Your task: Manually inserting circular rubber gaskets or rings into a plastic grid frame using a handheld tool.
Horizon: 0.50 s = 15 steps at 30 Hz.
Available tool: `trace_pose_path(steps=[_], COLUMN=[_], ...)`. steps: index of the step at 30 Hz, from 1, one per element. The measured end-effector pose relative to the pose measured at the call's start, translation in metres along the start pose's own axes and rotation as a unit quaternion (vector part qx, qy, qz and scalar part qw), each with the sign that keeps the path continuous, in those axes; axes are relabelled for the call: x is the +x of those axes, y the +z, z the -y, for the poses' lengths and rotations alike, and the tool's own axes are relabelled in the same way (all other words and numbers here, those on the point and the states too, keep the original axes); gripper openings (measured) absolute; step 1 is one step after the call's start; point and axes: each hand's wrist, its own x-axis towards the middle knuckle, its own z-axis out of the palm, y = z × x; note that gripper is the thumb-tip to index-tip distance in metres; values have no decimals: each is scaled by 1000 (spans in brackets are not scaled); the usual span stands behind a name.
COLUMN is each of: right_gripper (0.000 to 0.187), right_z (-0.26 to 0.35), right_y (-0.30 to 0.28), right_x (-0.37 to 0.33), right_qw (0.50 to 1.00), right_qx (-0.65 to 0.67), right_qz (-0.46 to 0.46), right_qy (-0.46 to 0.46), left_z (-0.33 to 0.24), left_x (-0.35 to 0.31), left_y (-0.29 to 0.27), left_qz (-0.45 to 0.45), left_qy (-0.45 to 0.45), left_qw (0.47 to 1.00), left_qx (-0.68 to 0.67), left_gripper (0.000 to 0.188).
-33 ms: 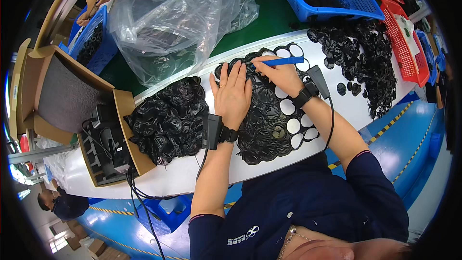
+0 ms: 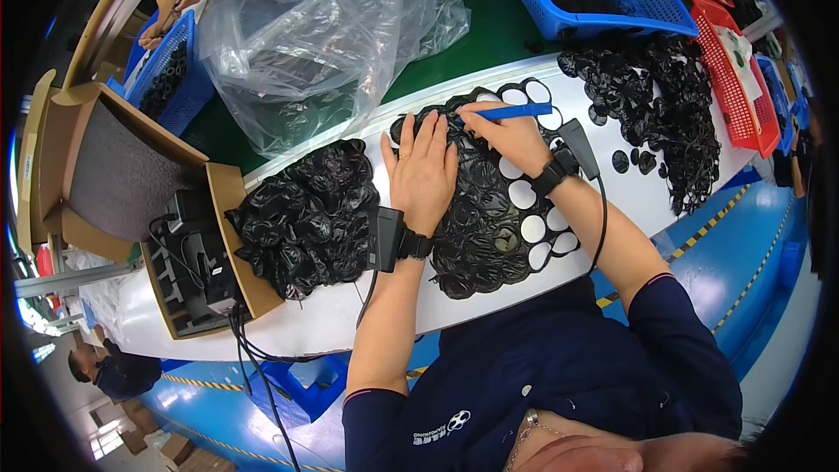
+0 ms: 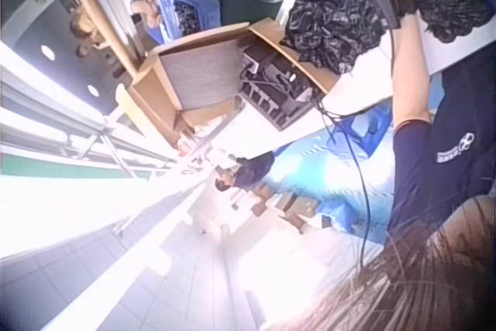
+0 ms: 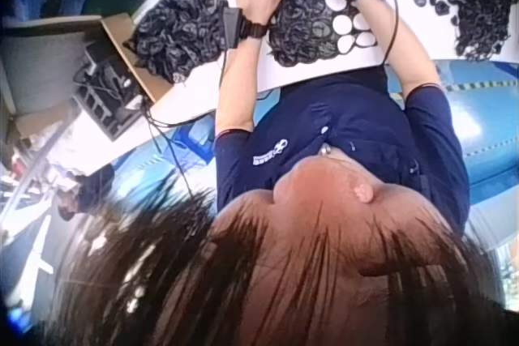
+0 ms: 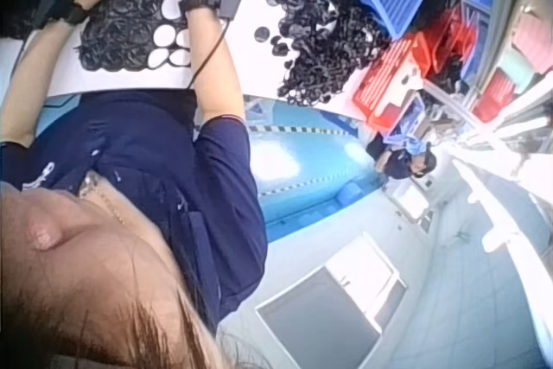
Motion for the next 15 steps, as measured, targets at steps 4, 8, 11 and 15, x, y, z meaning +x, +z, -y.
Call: trace_pose_path(steps=[4,8,11,15], right_gripper=[24,18,21,19], right_z=[2,-6,7,-12], right_y=[-1,5,6,-108], right_x=[-1,-3,-10,1], right_qw=[1000,926,856,805], right_qx=[-4,-220,-387,-458], right_qz=[4,-91,-64,-248], right_qy=[11,-294,-337,-283], left_z=[-1,-3,1,-3], left_x=[0,1,-2,1], left_y=[1,2,2,-1], left_qz=[1,2,5,0], left_qy=[1,4,-6,-8], left_qw=[1000,1000,1000,1000], left_qx=[3,3,20,3], left_gripper=[40,41,41,40])
